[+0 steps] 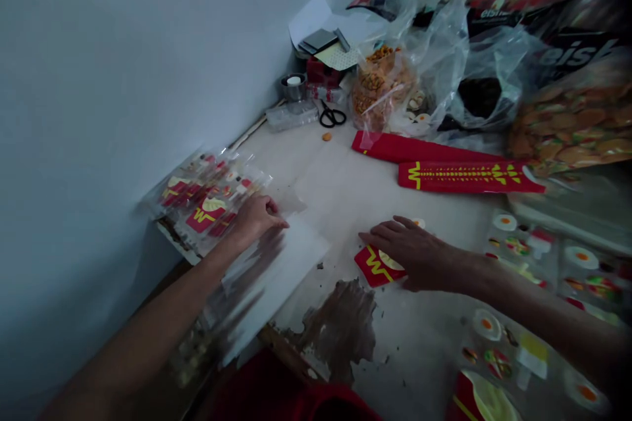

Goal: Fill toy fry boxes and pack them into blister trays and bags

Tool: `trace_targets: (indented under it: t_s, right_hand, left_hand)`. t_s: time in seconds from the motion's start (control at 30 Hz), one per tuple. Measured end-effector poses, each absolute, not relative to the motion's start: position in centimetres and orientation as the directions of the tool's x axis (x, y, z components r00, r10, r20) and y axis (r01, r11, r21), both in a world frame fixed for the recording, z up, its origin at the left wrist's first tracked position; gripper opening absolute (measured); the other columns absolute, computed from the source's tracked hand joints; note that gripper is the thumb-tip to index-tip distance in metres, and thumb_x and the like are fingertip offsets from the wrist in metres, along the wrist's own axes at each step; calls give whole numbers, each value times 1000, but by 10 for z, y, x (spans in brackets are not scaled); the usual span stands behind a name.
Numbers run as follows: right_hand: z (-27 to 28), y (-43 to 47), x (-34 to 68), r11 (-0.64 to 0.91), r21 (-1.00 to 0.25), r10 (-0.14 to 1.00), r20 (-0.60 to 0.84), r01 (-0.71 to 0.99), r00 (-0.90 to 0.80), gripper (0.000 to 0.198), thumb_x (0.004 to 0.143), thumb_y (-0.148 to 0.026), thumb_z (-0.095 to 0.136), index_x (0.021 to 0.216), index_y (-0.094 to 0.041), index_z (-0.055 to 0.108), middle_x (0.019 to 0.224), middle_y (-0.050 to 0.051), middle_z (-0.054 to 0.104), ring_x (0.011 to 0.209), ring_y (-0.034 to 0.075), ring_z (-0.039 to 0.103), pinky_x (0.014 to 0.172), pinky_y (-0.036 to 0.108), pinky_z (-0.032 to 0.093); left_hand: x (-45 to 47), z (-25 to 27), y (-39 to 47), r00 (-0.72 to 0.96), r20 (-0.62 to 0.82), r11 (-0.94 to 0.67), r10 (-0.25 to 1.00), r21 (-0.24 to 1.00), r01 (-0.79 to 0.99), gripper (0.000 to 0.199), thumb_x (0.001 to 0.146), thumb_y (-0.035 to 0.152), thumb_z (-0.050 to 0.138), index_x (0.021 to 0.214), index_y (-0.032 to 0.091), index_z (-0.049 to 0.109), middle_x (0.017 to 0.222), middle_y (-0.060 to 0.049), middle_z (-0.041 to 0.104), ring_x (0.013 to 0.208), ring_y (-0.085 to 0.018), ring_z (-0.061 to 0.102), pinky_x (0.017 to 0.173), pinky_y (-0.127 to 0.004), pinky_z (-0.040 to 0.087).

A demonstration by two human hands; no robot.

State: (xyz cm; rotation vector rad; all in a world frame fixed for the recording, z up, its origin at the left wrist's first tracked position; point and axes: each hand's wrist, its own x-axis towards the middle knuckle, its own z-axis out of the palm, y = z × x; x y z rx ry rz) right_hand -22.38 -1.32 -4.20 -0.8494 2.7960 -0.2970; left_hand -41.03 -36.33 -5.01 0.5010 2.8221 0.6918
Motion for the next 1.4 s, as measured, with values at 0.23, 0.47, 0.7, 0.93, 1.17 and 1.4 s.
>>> trace_targets:
  t_s: [0.23, 0.47, 0.7, 0.93, 1.17, 1.4]
  right_hand:
    - [-26, -24, -221, 863, -249, -470, -74, -440, -880, 106, 56, -38, 87, 150, -19, 42, 128, 13, 61, 111, 33, 56, 98, 47, 41]
    - [1, -43, -194, 879, -225, -459, -156, -421, -875, 108, 54, -34, 91, 149, -16, 43, 126, 14, 60, 112, 33, 55, 100, 47, 39]
    - [18, -37, -171, 905, -248, -392, -165, -347, -905, 109, 56, -38, 88, 152, -19, 40, 129, 13, 60, 113, 32, 54, 104, 47, 37]
    - [32, -16, -178, 942, -228, -277, -112, -247, -954, 111, 56, -46, 87, 153, -21, 40, 135, 15, 57, 119, 37, 54, 103, 52, 40]
    - [55, -3, -204, 962, -165, -217, 19, -217, -976, 106, 64, -52, 82, 154, -20, 37, 141, 17, 53, 128, 42, 49, 102, 55, 40]
    - [44, 7, -198, 972, -113, -211, -16, -208, -977, 103, 64, -50, 82, 152, -20, 38, 132, 16, 59, 119, 39, 55, 99, 53, 44]
  left_hand:
    - [-421, -16, -346, -710, -452, 675, 540, 736, 45, 37, 59, 42, 81, 87, 18, 73, 70, 0, 64, 66, -15, 54, 62, -26, 36]
    - [-398, -8, -337, -672, -647, 551, 361, 729, -406, 41, 50, 40, 89, 80, 16, 76, 80, -4, 71, 70, -14, 57, 63, -25, 41]
    - [-381, -9, -326, -676, -567, 400, 471, 820, -409, 41, 59, 43, 87, 91, 19, 79, 87, -4, 72, 65, -9, 51, 63, -23, 39]
    - [-356, -18, -306, -756, -495, 357, 429, 862, -361, 36, 55, 40, 90, 76, 15, 76, 67, -2, 67, 60, -11, 52, 58, -26, 36]
    - [-342, -23, -284, -832, -337, 428, 441, 894, -135, 35, 60, 46, 86, 72, 16, 72, 64, 0, 65, 60, -13, 53, 59, -26, 37]
    - [-349, -30, -276, -748, -319, 406, 583, 911, -73, 34, 79, 49, 70, 88, 18, 80, 81, -5, 74, 79, -18, 62, 73, -27, 41]
